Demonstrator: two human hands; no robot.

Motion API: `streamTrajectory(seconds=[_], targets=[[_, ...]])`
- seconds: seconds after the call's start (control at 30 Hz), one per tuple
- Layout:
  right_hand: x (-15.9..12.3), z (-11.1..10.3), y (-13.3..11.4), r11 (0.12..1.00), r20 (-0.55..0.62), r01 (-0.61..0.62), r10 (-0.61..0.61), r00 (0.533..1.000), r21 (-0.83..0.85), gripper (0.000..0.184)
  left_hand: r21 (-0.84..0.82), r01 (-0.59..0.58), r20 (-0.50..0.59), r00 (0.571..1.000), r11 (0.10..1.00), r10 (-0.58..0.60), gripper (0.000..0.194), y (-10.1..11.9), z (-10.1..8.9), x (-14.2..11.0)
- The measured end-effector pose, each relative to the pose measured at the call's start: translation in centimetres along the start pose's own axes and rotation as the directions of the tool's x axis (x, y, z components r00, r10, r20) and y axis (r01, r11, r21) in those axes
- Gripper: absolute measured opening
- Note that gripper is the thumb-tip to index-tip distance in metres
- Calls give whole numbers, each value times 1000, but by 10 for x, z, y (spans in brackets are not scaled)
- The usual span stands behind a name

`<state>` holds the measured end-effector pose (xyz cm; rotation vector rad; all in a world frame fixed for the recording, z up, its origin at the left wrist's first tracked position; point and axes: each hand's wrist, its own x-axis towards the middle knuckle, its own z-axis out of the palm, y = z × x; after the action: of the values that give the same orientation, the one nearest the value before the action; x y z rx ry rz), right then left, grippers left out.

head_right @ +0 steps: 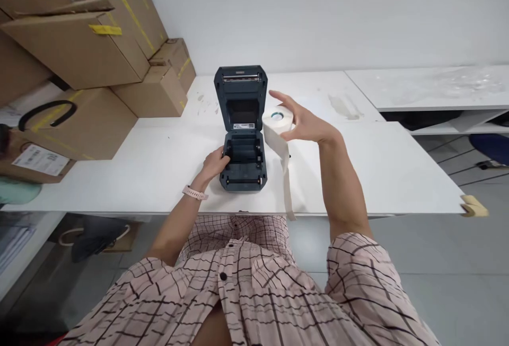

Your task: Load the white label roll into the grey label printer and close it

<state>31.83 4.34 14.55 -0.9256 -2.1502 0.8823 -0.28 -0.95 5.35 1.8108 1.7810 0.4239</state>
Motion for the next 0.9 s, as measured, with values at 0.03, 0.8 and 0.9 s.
streamTrajectory(seconds=[0.03, 0.8, 0.9], targets=[[-1, -1, 11, 999, -49, -35, 35, 998, 3, 125, -7, 2, 3, 1000, 1000, -2, 53, 0, 0, 0], [-89, 69, 128, 831, -328, -324, 493, 806, 452, 71, -77, 11, -42, 999, 997, -14, 51, -1, 4, 1], [-113, 87, 115, 806, -134, -383, 486, 864, 451, 69, -103, 3, -45, 999, 995, -8, 50, -3, 6, 2]])
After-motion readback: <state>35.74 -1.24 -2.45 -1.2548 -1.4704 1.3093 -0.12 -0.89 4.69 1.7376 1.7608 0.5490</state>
